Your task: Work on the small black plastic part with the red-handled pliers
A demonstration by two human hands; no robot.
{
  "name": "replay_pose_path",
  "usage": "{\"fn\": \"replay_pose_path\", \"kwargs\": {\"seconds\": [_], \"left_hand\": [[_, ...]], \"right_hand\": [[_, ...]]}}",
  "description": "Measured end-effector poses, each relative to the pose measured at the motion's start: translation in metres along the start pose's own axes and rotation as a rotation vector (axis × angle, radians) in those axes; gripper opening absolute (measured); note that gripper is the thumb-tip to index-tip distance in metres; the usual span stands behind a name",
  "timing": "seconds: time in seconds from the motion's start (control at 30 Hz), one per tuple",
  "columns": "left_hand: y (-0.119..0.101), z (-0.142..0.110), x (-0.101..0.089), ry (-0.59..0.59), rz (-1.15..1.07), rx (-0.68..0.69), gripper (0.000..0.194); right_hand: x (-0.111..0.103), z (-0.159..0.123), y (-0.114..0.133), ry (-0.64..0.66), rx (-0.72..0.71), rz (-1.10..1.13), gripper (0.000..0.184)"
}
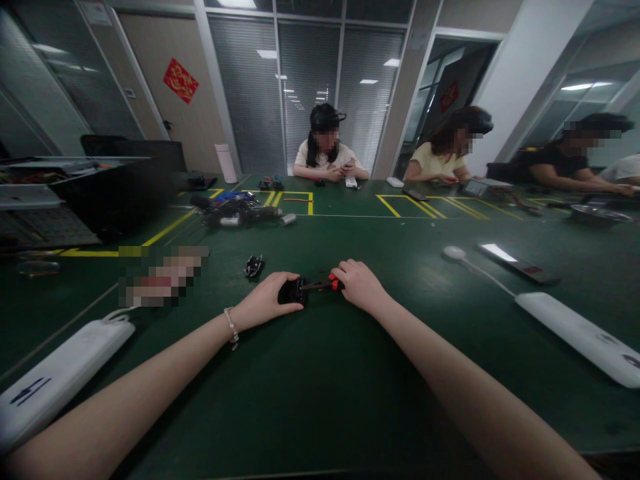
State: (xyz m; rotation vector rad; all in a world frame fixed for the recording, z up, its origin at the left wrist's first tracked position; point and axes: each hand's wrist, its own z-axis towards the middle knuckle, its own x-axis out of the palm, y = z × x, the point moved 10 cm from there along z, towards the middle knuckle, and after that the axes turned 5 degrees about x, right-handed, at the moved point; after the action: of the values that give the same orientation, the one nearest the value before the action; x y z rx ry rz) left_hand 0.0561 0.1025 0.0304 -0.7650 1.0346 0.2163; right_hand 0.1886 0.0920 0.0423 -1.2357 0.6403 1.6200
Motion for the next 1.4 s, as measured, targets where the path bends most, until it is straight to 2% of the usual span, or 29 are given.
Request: {"fn": "replay_pose_path", "kwargs": {"seconds": [0.3,0.93,1.4], "left_hand": [[-0.0016,0.0014,-0.0016,-0.024,0.006,0.014,0.056],[-0.0034,-0.0001,-0.0019,0.011,-0.004,-0.008,0.055],[-0.0054,0.0004,-0.0010,-0.005,0.017,0.025,0.053]], "right_hand": [[0.0024,0.0007,0.0015,0.020,-0.006,-0.026,0.037],[-0.0028,-0.0004,0.0011,-0.003,-0.028,-0.054,0.036],[-0.0003,0.0008,0.0029,-0.020,0.012,-0.078,0.031]]}}
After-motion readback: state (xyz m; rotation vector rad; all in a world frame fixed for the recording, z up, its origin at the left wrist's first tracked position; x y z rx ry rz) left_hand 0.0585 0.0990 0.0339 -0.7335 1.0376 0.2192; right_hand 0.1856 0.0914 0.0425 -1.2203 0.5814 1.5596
